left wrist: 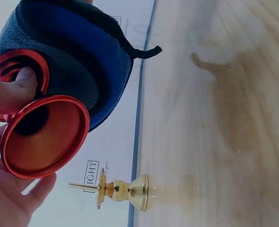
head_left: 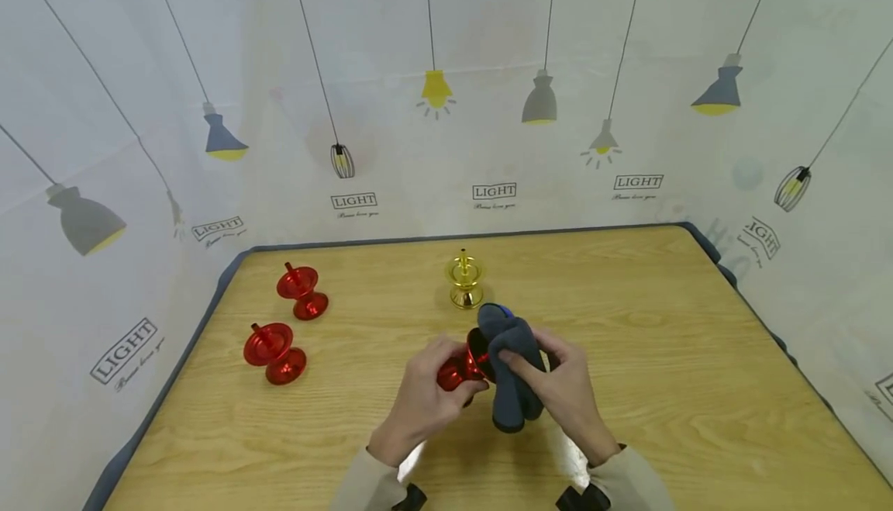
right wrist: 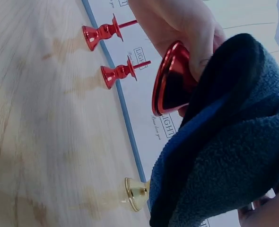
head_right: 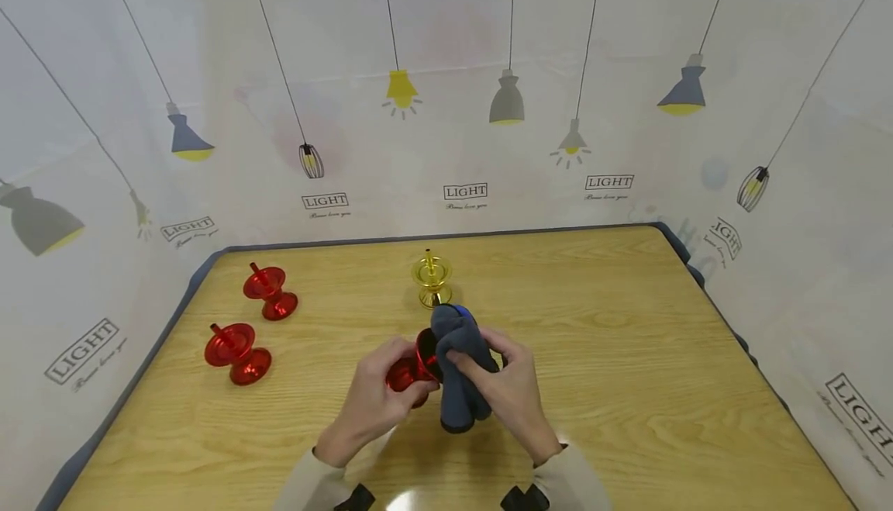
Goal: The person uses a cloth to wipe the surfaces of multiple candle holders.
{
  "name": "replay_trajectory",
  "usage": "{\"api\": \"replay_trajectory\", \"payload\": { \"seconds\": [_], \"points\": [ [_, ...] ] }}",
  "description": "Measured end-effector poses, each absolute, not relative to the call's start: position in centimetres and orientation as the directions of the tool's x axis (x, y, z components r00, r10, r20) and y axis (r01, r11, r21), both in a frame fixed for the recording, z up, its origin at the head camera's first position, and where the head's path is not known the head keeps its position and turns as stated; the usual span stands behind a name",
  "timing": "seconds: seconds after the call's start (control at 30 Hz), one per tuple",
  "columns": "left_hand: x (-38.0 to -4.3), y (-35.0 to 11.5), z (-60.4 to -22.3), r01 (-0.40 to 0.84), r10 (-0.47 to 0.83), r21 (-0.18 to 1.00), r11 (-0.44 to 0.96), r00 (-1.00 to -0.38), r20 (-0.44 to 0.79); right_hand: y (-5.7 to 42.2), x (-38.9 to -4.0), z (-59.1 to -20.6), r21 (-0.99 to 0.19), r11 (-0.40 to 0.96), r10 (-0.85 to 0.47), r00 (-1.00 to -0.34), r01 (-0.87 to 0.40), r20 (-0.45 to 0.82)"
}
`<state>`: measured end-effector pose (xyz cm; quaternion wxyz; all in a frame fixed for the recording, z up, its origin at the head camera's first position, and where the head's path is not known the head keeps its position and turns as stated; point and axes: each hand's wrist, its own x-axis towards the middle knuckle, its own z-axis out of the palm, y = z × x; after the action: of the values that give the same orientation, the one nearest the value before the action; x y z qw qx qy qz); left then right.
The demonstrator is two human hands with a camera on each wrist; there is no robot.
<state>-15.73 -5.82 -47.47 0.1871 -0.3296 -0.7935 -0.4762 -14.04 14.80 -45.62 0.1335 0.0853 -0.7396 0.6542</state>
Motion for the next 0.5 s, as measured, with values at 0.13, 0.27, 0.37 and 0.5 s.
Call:
{"api": "replay_trajectory", "payload": {
  "seconds": [0.13,0.27,0.37,0.5],
  "points": [
    [-15.78,-6.23,-47.68,0.691,0.373,0.645,0.326,-0.721,0.584,14.95,-14.22,-46.00,-0.953,0.123,0.000,-0.960,-0.277,0.279],
    [-15.74,-6.62,-47.51,0.657,0.421,0.676,0.333,-0.745,0.517,15.00,-14.30,-46.25,-0.961,0.099,-0.031,-0.966,-0.260,0.258],
    [-15.58,-6.70,-47.30,0.620,0.453,0.713,0.328,-0.765,0.457,14.95,-14.31,-46.20,-0.963,0.102,-0.026,-0.968,-0.249,0.248],
    [-15.44,-6.41,-47.22,0.564,0.458,0.769,0.301,-0.792,0.403,14.89,-14.49,-46.06,-0.958,0.128,0.010,-0.966,-0.257,0.260]
  ]
}}
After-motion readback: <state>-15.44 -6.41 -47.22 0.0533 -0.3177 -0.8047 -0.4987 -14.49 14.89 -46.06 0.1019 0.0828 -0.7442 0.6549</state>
